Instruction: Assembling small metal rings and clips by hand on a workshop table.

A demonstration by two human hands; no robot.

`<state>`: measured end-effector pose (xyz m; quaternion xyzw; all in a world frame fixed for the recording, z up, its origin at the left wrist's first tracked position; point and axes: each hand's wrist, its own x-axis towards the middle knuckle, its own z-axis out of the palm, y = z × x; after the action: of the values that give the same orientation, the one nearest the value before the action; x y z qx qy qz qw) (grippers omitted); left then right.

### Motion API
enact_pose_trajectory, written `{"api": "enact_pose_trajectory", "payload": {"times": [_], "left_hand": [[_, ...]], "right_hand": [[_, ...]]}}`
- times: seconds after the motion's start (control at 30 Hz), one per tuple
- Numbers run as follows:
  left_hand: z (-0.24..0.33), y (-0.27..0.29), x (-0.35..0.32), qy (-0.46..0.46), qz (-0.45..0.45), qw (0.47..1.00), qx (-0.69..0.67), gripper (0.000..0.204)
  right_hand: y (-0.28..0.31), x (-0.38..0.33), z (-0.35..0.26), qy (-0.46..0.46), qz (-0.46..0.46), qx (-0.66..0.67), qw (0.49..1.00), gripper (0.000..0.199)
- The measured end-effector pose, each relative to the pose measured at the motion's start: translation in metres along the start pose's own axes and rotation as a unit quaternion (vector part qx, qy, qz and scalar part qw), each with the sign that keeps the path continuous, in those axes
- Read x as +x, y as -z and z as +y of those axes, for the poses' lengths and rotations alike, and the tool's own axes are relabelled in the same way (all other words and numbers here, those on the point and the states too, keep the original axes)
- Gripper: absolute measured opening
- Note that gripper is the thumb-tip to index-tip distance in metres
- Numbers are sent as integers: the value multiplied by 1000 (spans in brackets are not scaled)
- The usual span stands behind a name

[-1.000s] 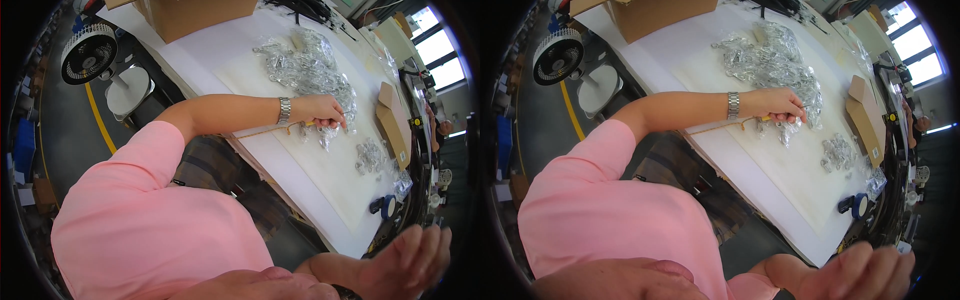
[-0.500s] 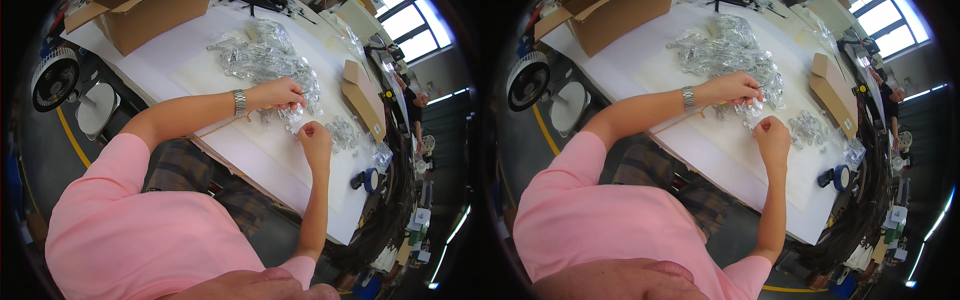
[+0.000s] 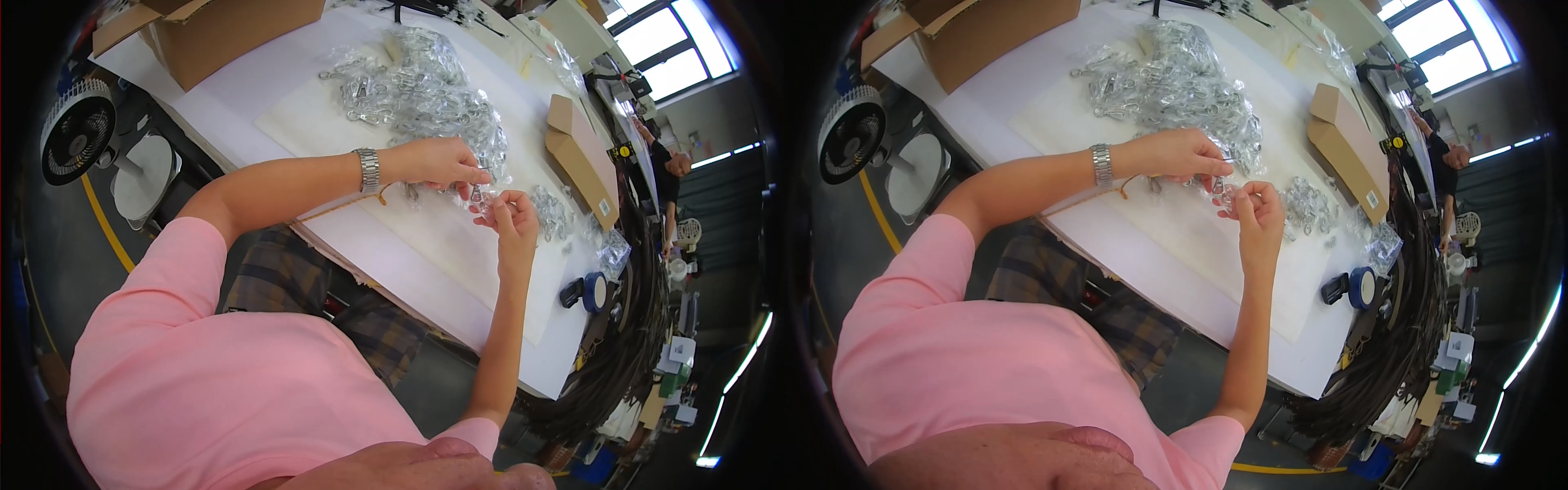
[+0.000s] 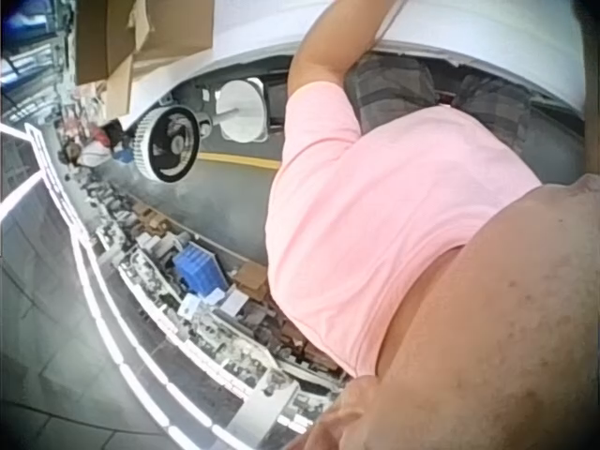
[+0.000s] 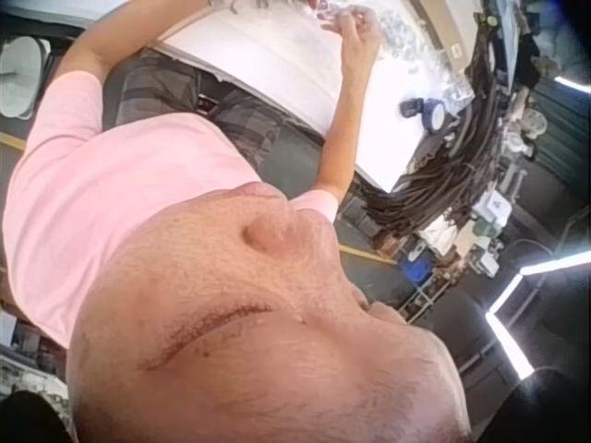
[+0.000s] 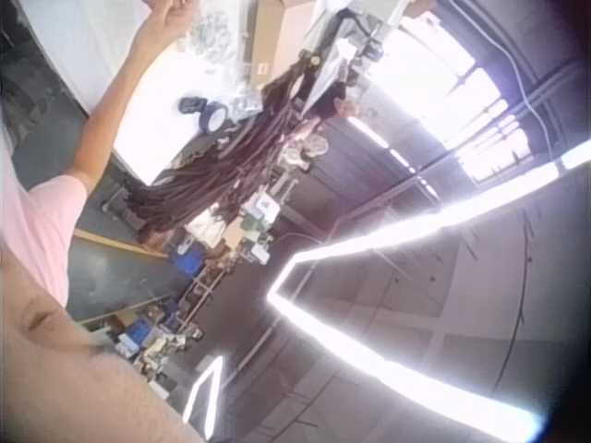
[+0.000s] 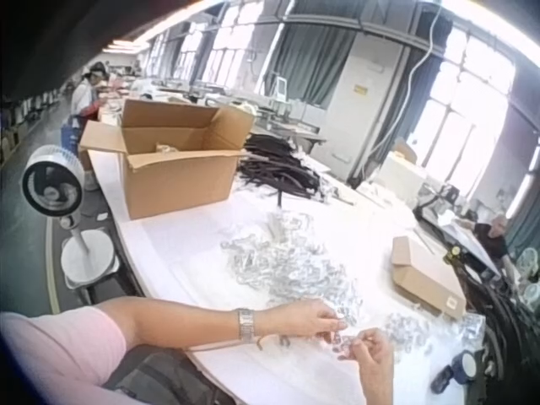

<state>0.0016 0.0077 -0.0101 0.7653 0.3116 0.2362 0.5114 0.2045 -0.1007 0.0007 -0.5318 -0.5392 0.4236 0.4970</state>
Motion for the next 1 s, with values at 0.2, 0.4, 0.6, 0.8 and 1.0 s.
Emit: {"api": "enact_pose_trajectory", "payload": {"times": [0.2,0.4,0.6,0.8,1.0], "left_hand": [[-6,6,4,18,-48,974,-222,32],[0,-2,-4,-164,113,974,107,35],[12,-2,-7,-151,112,964,186,38],[3,-8,5,-146,65,987,18,39],[9,-2,0,-56,-8,998,21,41]], "right_hand": [[4,7,-7,-51,-37,103,993,19],[-9,25,-11,-107,-187,24,976,35],[7,37,11,-150,-230,128,953,27],[17,35,22,-149,-221,149,952,22],[9,34,18,-143,-230,121,955,21]]}}
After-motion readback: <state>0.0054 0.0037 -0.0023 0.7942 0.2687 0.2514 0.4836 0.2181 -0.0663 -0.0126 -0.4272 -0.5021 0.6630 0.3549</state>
